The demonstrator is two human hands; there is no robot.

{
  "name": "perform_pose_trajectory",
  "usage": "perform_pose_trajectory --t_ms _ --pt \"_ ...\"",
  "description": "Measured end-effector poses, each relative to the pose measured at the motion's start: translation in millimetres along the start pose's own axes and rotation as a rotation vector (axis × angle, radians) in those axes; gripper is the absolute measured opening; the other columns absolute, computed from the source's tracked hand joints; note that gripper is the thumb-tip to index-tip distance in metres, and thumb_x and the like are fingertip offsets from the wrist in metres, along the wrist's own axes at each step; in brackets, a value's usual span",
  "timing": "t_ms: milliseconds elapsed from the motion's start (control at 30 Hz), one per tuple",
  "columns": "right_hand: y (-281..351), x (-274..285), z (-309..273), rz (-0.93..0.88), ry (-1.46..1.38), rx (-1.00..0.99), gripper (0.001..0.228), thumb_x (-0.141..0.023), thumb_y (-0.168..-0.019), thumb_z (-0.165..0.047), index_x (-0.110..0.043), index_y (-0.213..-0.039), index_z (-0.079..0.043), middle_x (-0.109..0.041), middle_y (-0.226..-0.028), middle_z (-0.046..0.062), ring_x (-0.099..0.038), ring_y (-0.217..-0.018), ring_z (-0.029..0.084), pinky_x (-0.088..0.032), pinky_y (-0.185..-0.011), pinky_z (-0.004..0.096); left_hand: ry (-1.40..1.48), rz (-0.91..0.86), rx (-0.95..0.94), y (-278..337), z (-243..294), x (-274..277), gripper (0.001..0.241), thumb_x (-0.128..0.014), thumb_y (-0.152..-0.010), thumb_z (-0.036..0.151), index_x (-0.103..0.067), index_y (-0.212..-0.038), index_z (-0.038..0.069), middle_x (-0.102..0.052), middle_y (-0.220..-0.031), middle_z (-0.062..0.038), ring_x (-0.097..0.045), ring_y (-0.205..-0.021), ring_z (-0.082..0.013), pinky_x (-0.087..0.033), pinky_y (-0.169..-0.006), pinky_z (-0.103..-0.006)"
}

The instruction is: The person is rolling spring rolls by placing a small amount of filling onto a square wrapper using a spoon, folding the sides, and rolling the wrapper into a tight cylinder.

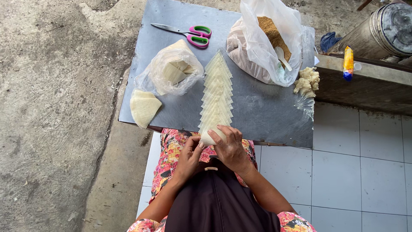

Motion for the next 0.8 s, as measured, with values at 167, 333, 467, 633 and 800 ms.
perform_pose_trajectory --t_ms 167,333,467,633,800 --pt "-4 7 -1 0.009 -0.074 -0.026 0.065 -0.081 -0.085 -0.009 -0.052 -0.143 -0.017 -0.049 -0.133 0.010 -0.048 -0.126 0.027 -0.041 -0.108 0.042 -0.263 0.133 -0.017 -3 20 15 0.025 -0.059 -0.103 0.021 -0.064 -0.117 0.001 -0.070 -0.096 -0.007 -0.064 -0.084 -0.0121 -0.054 -0.073 -0.0275" --pt "-9 19 4 0.066 -0.174 -0.095 0.044 -0.075 -0.090 -0.006 -0.060 -0.131 -0.010 -0.064 -0.120 0.009 -0.061 -0.115 0.025 -0.046 -0.099 0.041 -0.228 0.137 -0.053 -3 14 15 0.026 -0.053 -0.106 0.023 -0.062 -0.117 0.002 -0.069 -0.099 -0.005 -0.069 -0.089 -0.0107 -0.058 -0.080 -0.0270" --pt "-15 23 23 0.109 -0.359 -0.224 0.021 -0.070 -0.098 -0.010 -0.068 -0.119 -0.007 -0.074 -0.106 0.011 -0.070 -0.097 0.023 -0.055 -0.085 0.037 -0.135 0.130 -0.050 0 5 7 0.025 -0.055 -0.106 0.022 -0.059 -0.120 0.001 -0.066 -0.104 -0.006 -0.068 -0.093 -0.0118 -0.059 -0.083 -0.0276" --pt "3 -1 69 0.064 -0.660 -0.591 0.015 -0.066 -0.100 -0.012 -0.071 -0.113 -0.006 -0.078 -0.090 0.009 -0.076 -0.080 0.014 -0.062 -0.065 0.028 -0.116 0.195 -0.132 0 6 13 0.026 -0.061 -0.103 0.018 -0.054 -0.122 0.002 -0.063 -0.100 -0.008 -0.062 -0.086 -0.0118 -0.055 -0.074 -0.0278" --pt "25 -26 118 0.218 -1.232 -0.794 0.011 -0.064 -0.100 -0.008 -0.071 -0.108 -0.005 -0.077 -0.093 0.010 -0.075 -0.079 0.014 -0.065 -0.068 0.032 -0.685 0.243 -0.479 6 48 2 0.026 -0.070 -0.102 0.023 -0.059 -0.120 0.007 -0.064 -0.115 -0.010 -0.064 -0.093 -0.0129 -0.057 -0.079 -0.0263"
Point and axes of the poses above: each hand's wrist, its own y-axis away from the middle knuckle, its own x-axis out of the back of the hand, z = x × y, the point moved 9 cm from there along -y, towards the middle knuckle
